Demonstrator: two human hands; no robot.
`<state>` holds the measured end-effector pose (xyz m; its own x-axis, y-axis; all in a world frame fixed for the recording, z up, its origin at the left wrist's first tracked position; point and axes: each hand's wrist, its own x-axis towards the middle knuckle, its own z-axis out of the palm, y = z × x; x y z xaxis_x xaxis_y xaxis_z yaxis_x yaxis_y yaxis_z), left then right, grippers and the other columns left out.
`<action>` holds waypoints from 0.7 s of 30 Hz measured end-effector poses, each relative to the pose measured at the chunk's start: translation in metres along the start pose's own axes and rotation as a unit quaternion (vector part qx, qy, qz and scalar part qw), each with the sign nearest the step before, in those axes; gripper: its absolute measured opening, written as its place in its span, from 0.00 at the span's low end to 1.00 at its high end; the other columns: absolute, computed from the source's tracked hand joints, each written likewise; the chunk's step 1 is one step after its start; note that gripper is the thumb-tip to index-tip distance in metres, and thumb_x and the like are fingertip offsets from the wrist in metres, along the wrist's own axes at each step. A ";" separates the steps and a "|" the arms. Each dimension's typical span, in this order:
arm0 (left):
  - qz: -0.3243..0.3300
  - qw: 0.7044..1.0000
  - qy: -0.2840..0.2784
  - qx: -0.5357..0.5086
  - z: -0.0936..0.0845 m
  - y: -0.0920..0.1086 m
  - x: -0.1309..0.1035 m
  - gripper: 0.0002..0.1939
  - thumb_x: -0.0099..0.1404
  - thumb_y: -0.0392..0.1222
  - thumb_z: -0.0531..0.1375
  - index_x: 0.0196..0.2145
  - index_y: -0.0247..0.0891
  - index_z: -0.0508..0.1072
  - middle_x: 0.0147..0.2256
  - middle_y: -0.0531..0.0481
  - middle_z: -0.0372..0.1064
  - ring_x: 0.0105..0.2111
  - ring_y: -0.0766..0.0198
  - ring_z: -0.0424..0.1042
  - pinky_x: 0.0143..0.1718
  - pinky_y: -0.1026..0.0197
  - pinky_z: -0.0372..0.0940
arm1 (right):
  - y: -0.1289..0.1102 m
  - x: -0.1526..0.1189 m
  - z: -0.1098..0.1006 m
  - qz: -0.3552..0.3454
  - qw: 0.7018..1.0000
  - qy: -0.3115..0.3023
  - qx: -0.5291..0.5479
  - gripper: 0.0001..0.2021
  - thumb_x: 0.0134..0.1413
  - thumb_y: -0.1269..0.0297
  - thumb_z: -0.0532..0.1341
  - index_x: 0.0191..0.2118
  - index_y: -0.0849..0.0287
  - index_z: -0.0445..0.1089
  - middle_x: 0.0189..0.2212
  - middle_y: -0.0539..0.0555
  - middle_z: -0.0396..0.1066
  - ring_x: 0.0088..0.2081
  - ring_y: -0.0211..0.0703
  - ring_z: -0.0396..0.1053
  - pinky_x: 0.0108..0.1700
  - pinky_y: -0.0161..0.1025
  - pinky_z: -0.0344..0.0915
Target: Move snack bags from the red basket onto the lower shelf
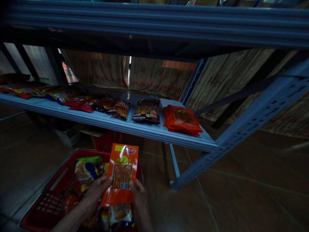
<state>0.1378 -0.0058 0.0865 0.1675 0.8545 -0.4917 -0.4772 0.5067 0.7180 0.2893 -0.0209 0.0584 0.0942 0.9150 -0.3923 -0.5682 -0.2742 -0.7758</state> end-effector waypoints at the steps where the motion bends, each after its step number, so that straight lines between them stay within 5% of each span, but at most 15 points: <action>1: 0.008 1.000 -0.010 -0.005 0.001 -0.003 -0.001 0.17 0.48 0.44 0.66 0.36 0.34 0.74 0.30 0.45 0.77 0.35 0.53 0.75 0.42 0.53 0.65 | 0.001 0.001 -0.002 0.003 1.000 0.006 -0.006 0.16 0.34 0.58 0.69 0.33 0.58 0.73 0.24 0.51 0.77 0.30 0.48 0.74 0.35 0.43 0.68; 4: 0.023 0.999 -0.017 -0.034 0.005 -0.010 -0.005 0.16 0.49 0.42 0.66 0.36 0.34 0.74 0.32 0.44 0.77 0.36 0.54 0.75 0.44 0.54 0.64 | 0.001 0.003 -0.007 -0.002 1.000 -0.004 -0.021 0.18 0.33 0.56 0.69 0.34 0.59 0.73 0.26 0.53 0.77 0.29 0.49 0.74 0.34 0.43 0.69; 9: 0.018 0.996 0.051 -0.071 0.020 -0.005 -0.010 0.12 0.50 0.38 0.65 0.35 0.35 0.75 0.31 0.43 0.77 0.41 0.53 0.73 0.45 0.53 0.64 | -0.002 0.007 -0.007 -0.042 0.997 -0.021 -0.053 0.16 0.37 0.56 0.67 0.33 0.59 0.72 0.26 0.51 0.77 0.30 0.47 0.74 0.35 0.42 0.69; 14: 0.049 0.993 0.091 -0.049 0.025 -0.006 -0.002 0.10 0.52 0.37 0.62 0.34 0.36 0.76 0.34 0.44 0.77 0.44 0.53 0.71 0.48 0.53 0.61 | -0.003 0.014 -0.011 -0.102 0.986 0.013 -0.135 0.24 0.38 0.54 0.66 0.43 0.60 0.68 0.38 0.57 0.76 0.42 0.53 0.72 0.43 0.46 0.68; 18: 0.110 0.984 0.123 0.067 0.015 -0.011 0.003 0.10 0.50 0.39 0.63 0.32 0.35 0.76 0.37 0.43 0.76 0.47 0.48 0.67 0.54 0.51 0.55 | -0.002 0.009 -0.005 -0.198 0.947 0.036 -0.251 0.33 0.42 0.53 0.63 0.56 0.58 0.58 0.58 0.60 0.57 0.59 0.51 0.54 0.59 0.48 0.52; 21: 0.121 0.985 0.090 0.087 0.017 -0.013 -0.011 0.10 0.49 0.38 0.63 0.33 0.38 0.77 0.43 0.45 0.73 0.54 0.50 0.60 0.59 0.55 0.45 | 0.003 -0.003 0.006 -0.164 0.957 -0.042 -0.237 0.33 0.49 0.52 0.59 0.60 0.54 0.50 0.62 0.56 0.48 0.62 0.45 0.46 0.61 0.44 0.49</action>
<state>0.1572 -0.0199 0.0907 -0.0952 0.9264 -0.3642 -0.3261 0.3167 0.8907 0.2822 -0.0227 0.0598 0.1270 0.9898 -0.0648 -0.0829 -0.0545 -0.9951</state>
